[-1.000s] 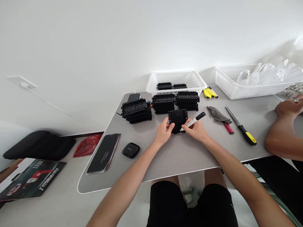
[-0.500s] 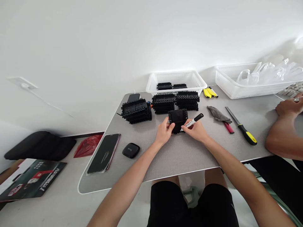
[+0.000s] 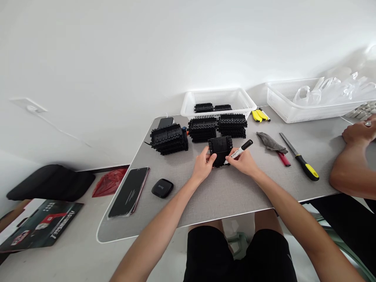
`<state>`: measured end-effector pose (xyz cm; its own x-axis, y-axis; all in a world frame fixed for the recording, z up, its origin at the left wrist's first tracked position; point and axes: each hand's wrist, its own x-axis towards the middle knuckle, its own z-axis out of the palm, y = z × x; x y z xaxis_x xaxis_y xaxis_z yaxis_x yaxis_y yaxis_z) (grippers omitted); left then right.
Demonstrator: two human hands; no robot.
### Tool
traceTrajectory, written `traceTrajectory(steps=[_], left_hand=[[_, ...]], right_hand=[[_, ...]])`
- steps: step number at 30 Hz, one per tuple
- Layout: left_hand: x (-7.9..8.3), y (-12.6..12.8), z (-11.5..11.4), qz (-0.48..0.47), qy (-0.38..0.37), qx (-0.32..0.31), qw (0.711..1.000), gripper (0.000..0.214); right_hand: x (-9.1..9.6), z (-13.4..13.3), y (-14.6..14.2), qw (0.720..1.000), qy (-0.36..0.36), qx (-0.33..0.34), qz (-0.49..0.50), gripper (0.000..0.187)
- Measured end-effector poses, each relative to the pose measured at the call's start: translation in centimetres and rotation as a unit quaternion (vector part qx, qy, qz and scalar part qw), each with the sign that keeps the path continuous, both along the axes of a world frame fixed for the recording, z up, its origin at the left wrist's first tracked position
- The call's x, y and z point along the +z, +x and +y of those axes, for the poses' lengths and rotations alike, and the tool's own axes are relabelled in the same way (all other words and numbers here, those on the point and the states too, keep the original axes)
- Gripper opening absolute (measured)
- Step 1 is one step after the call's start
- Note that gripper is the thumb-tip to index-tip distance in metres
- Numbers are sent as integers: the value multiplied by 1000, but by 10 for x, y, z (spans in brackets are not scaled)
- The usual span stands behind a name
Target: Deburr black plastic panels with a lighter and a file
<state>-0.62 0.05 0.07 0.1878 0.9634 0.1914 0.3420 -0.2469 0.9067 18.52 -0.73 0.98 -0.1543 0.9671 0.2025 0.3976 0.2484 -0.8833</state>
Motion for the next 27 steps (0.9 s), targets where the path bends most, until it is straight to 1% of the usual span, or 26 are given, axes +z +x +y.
traceTrajectory(steps=[3,6,8,10,13,16,20,27], left_hand=[[3,1,-1,-1,-10,3,1000,41],[7,1,-2,-2,-17,6,1000,41],[8,1,-2,-9,-24,7,1000,41],[7,1,-2,-22,-36,8,999,41],[2,0,1,-44,-58,11,997,42],[-4,-1,5,-66,-79,5,995,47],[-7,-1,7,-80,-93,-3,992,47],[-3,1,5,-109,-127,-2,986,49]], right_hand=[[0,1,1,1000,-14,0,12,22],[2,1,3,998,-25,-4,60,23],[4,-1,3,995,-12,-4,101,22],[6,-2,3,994,18,3,112,18],[6,-5,2,996,77,1,46,12],[4,-6,-1,992,125,-19,-21,12],[2,-4,-2,989,138,-36,-49,11],[-5,-1,-2,984,161,-32,-68,13]])
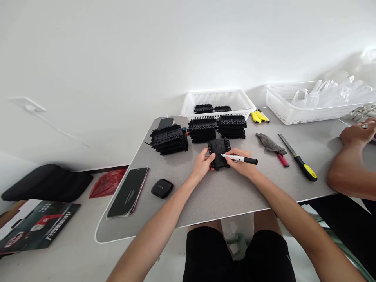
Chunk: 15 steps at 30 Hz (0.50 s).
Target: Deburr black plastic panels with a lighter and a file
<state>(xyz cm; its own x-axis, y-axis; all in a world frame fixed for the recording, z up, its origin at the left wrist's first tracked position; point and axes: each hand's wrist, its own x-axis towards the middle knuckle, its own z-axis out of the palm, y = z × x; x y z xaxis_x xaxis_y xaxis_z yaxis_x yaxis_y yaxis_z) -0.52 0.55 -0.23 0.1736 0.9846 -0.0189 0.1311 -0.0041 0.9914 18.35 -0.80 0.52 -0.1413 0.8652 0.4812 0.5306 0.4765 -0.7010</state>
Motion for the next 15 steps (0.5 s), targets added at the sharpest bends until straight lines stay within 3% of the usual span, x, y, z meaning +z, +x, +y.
traceTrajectory(steps=[8,15], left_hand=[[2,-3,2,-4,-1,-4,1000,52],[10,2,-6,17,1,-11,1000,47]], right_hand=[[-1,-1,0,999,18,20,27,14],[10,-7,-1,993,59,-47,96,16]])
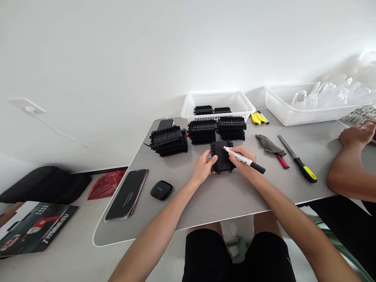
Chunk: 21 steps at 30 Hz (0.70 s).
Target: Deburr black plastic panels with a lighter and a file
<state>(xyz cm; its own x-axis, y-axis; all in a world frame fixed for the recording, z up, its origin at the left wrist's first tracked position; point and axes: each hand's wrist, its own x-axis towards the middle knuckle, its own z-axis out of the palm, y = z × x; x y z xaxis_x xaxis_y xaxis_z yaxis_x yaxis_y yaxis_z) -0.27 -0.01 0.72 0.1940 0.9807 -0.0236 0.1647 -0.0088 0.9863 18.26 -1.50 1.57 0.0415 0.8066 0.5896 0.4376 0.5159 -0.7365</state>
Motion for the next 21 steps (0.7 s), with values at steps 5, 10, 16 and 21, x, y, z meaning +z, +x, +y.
traceTrajectory(steps=[5,10,16,21], left_hand=[[5,8,-9,29,9,-31,999,36],[7,11,-12,29,12,-37,999,34],[6,10,-12,23,17,-40,999,34],[4,10,-11,36,18,-32,999,37]], right_hand=[[0,2,2,1000,14,-20,-14,16],[-5,6,3,999,23,-20,-13,15],[-6,5,2,999,13,-24,-17,18],[-6,4,4,998,56,-11,-7,21]])
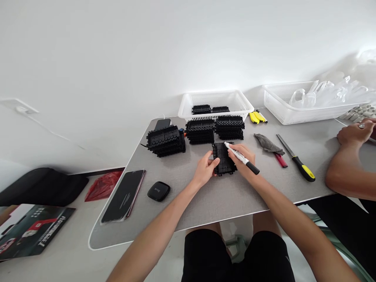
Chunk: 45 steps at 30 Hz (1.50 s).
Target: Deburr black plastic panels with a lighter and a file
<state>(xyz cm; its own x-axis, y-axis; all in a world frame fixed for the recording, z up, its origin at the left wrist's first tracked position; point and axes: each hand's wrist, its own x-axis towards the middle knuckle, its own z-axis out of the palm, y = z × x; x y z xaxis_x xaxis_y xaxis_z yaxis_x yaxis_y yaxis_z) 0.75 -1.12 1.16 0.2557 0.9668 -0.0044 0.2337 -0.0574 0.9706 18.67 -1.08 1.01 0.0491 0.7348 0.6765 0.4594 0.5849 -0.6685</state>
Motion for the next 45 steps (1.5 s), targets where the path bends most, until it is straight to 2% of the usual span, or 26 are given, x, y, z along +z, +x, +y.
traceTrajectory(steps=[3,6,9,12,17,21,25,27,28,30,32,33,34,36,38,40,42,45], left_hand=[[-1,-1,0,-8,-7,14,1000,42],[0,-2,0,-19,-15,28,999,45],[1,-3,0,-9,-14,42,999,45],[0,-3,1,9,7,52,999,42],[0,-2,3,19,66,41,997,39],[-2,-3,6,11,86,38,996,40],[-5,-5,10,6,101,50,994,40],[-4,-7,11,9,108,48,993,40],[-3,-8,10,13,116,40,992,40],[2,-10,8,33,140,4,990,40],[10,-11,3,61,171,-51,982,42],[15,-12,0,72,186,-78,977,42],[21,-13,-3,79,200,-98,972,43],[37,-15,-7,85,222,-121,964,42],[58,-19,-8,90,227,-118,963,39],[82,-26,-1,92,212,-93,968,35],[107,-32,15,54,182,-61,980,39],[147,-37,64,-25,137,-32,990,48]], right_hand=[[6,-5,14,997,34,3,-73,24],[13,-18,36,978,-20,-17,-209,35],[12,-35,60,943,-101,-65,-310,56],[4,-45,81,898,-113,-66,-421,70],[-6,-41,101,824,-99,-55,-554,60],[-12,-36,103,786,-75,-47,-612,47],[-15,-41,107,761,-69,-54,-643,60],[-7,-42,108,767,-82,-55,-634,67],[0,-41,107,782,-93,-56,-614,68],[21,-37,99,838,-125,-56,-529,66],[47,-29,84,908,-166,-38,-382,58],[61,-25,74,933,-191,-14,-306,51],[73,-21,64,940,-218,37,-258,45],[92,-13,44,931,-258,140,-216,37],[106,-6,32,923,-275,193,-189,34],[117,6,29,928,-276,206,-138,33],[128,25,33,941,-275,191,-51,33],[152,75,43,950,-269,140,77,33]])
